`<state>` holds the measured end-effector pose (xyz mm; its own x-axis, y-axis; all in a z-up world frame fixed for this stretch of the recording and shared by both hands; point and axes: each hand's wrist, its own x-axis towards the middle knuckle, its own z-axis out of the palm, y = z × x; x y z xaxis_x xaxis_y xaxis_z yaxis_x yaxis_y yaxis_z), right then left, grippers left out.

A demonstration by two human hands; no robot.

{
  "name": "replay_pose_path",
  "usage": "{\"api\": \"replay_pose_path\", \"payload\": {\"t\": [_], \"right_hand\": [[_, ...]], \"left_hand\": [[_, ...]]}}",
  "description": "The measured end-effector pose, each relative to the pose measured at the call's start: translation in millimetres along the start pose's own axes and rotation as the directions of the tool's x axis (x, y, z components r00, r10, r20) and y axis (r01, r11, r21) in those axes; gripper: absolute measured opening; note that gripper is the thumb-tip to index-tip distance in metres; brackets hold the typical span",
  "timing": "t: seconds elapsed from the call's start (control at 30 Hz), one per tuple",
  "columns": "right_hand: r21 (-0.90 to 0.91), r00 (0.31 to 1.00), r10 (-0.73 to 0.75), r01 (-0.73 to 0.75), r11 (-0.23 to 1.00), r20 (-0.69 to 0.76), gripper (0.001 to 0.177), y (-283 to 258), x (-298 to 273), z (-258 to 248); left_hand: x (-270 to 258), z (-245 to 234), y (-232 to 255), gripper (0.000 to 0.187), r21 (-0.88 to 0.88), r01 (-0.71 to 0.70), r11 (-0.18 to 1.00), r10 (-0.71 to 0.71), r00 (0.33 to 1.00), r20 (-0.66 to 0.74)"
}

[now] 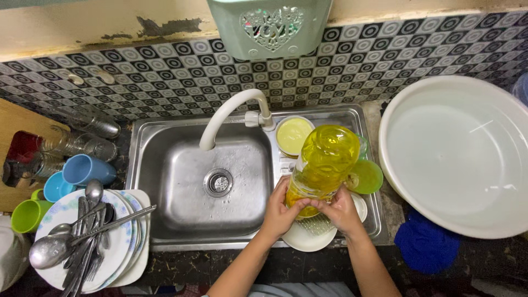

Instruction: The person washes dishes by hand at a kitchen sink. They scrub plates, spoons, and forks in soapy water, stack the cleaned items on a plate, rinse the sink, then apply dish soap and scrub cups and glasses one at a time, placing cleaned cups on the drying rack.

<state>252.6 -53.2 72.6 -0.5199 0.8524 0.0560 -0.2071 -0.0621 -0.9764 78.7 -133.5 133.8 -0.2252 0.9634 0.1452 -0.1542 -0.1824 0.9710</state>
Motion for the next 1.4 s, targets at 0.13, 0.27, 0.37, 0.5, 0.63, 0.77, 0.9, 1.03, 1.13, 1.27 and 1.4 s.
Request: {"api": "replay_pose_path", "payload": {"t": [0.13, 0.27, 0.37, 0.5, 0.63, 0.77, 0.9, 1.03, 1.13, 1.27, 1.4], "right_hand": [[-0.046, 0.999, -0.041, 0.04, 0.998, -0.018, 0.068, 5.7, -4.2, -3.8], [-0.08, 0.999, 0.033, -0.032, 0.996, 0.006, 0.05, 10.4, -5.4, -9.8], [-0.019, 0.998, -0.048, 0.049, 0.999, 0.031, 0.048, 7.9, -6.4, -8.8], [0.026, 0.998, -0.04, 0.039, 0.999, 0.042, 0.039, -3.5, -6.9, -1.9], [0.113, 0.999, 0.011, -0.007, 0.994, -0.042, 0.043, -16.2, -5.0, 7.7], [0.022, 0.997, -0.01, 0.011, 1.0, -0.079, 0.044, -23.1, -9.0, 9.8], [0.066, 0.994, -0.013, 0.02, 0.998, -0.109, 0.048, -24.5, -6.2, 7.4], [0.115, 0.987, -0.035, 0.053, 0.992, -0.155, 0.056, -19.8, -5.4, 7.3], [0.154, 0.987, -0.023, 0.048, 0.987, -0.159, 0.063, -17.7, -5.2, 6.7], [0.262, 0.975, -0.054, 0.111, 0.959, -0.218, 0.073, -23.2, 6.9, 12.8], [0.439, 0.96, -0.042, 0.165, 0.883, -0.277, 0.067, -46.3, 39.9, 16.4]], "left_hand": [[-2.4, 1.1, -3.5, 0.042, 0.073, -0.05, 0.996, 0.051, 0.999, -0.015], [-7.6, -1.2, -16.2, 0.039, 0.024, -0.027, 0.999, 0.028, 1.0, -0.015], [-7.4, -4.3, -23.8, 0.037, 0.047, -0.044, 0.998, 0.045, 0.999, -0.018], [-9.9, -3.6, -24.6, 0.04, -0.038, -0.005, 0.999, 0.004, 1.0, -0.027], [-3.1, -5.2, -20.9, 0.041, 0.05, -0.049, 0.998, 0.05, 0.999, -0.022], [-3.9, -3.0, -22.4, 0.04, -0.07, 0.02, 0.997, -0.022, 1.0, -0.023], [-0.1, -0.1, -26.2, 0.039, -0.091, 0.027, 0.996, -0.031, 0.999, -0.033], [2.2, 3.5, -25.2, 0.034, -0.068, 0.019, 0.998, -0.021, 0.999, -0.039], [5.4, 7.8, -17.2, 0.036, -0.038, 0.041, 0.998, -0.043, 0.997, -0.063], [16.0, 5.8, 7.4, 0.068, 0.163, -0.014, 0.987, 0.009, 1.0, 0.029], [25.5, -3.8, 35.7, 0.11, 0.309, -0.08, 0.948, 0.047, 0.993, 0.113]]}}
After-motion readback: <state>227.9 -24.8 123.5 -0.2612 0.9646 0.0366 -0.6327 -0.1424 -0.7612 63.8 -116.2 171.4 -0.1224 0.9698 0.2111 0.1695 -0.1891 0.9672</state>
